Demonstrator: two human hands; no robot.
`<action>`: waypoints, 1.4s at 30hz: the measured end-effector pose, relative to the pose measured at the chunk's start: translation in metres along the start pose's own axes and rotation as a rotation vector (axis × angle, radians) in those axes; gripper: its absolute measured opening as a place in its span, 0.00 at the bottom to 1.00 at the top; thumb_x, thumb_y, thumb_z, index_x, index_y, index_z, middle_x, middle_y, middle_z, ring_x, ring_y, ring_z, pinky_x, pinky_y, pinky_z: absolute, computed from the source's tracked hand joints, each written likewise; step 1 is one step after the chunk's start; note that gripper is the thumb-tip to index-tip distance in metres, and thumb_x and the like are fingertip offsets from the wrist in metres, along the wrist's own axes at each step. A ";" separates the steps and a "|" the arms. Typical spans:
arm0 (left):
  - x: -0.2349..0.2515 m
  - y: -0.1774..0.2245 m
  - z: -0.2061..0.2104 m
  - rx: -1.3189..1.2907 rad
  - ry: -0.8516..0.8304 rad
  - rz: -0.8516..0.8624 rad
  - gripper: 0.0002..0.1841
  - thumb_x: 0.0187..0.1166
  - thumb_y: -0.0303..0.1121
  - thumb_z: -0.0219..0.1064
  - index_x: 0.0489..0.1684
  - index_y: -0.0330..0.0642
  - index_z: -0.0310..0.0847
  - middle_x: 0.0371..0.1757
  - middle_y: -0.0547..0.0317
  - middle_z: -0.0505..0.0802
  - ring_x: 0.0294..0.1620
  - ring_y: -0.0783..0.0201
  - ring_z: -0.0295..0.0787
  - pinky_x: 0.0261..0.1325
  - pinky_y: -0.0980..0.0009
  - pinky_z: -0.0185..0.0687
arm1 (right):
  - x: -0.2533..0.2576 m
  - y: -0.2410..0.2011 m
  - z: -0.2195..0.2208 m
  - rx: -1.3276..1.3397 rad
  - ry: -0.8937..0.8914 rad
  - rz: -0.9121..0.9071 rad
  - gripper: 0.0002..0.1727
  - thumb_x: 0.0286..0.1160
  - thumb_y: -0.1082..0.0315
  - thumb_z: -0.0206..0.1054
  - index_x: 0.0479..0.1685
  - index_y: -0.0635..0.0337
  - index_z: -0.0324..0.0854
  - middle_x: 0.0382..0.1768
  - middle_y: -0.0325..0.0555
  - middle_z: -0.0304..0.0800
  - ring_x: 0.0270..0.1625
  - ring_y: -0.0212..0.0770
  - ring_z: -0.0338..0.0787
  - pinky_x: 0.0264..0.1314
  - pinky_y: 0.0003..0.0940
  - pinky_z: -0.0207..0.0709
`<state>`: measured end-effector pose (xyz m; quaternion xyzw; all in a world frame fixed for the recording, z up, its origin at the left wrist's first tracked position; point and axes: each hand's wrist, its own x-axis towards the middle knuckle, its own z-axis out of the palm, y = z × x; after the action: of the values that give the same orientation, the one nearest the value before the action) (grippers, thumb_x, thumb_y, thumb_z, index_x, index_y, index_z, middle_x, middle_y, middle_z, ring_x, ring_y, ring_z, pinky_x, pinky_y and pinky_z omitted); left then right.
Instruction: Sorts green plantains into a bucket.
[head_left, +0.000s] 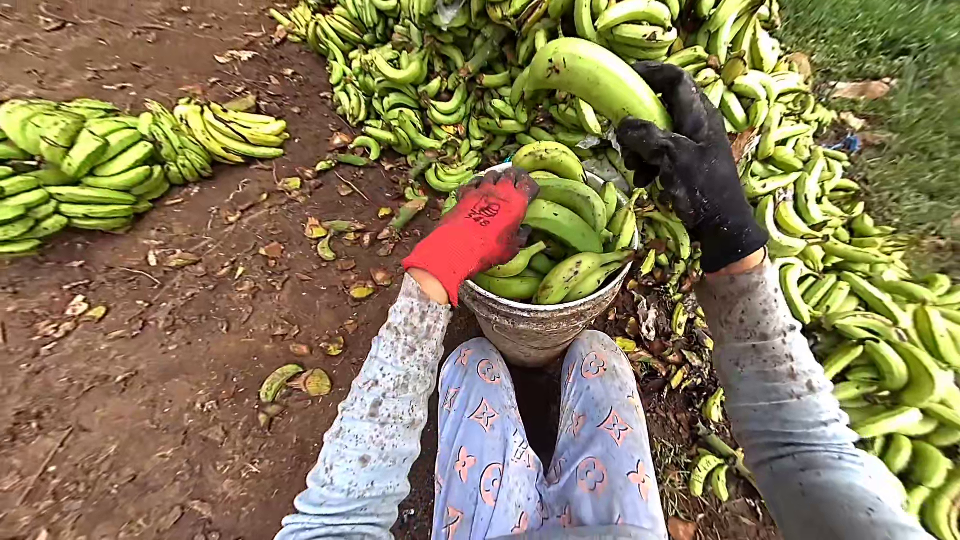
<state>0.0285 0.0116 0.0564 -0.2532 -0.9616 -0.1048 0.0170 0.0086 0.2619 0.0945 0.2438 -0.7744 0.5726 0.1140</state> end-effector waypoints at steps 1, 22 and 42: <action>-0.006 0.003 0.000 0.003 0.027 0.016 0.28 0.74 0.32 0.74 0.73 0.35 0.74 0.73 0.29 0.80 0.77 0.28 0.72 0.75 0.31 0.67 | 0.000 0.001 0.003 0.020 0.009 -0.014 0.29 0.79 0.63 0.65 0.81 0.55 0.69 0.62 0.43 0.84 0.39 0.32 0.88 0.34 0.27 0.85; -0.054 0.011 0.032 -0.173 0.687 0.233 0.16 0.83 0.39 0.62 0.58 0.41 0.91 0.64 0.44 0.91 0.71 0.49 0.83 0.75 0.52 0.73 | -0.029 0.024 0.062 -0.931 -0.412 -0.138 0.22 0.82 0.55 0.61 0.73 0.41 0.85 0.68 0.58 0.83 0.74 0.68 0.75 0.67 0.67 0.71; 0.021 0.011 0.046 -0.073 0.248 -0.001 0.33 0.81 0.61 0.56 0.85 0.60 0.73 0.89 0.59 0.72 0.92 0.53 0.59 0.88 0.40 0.57 | 0.013 0.368 -0.170 -0.437 0.740 0.888 0.61 0.66 0.45 0.78 0.94 0.64 0.45 0.87 0.67 0.63 0.87 0.62 0.68 0.86 0.59 0.64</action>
<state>0.0164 0.0409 0.0151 -0.2382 -0.9478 -0.1701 0.1265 -0.2067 0.5016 -0.1510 -0.3458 -0.8105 0.4400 0.1730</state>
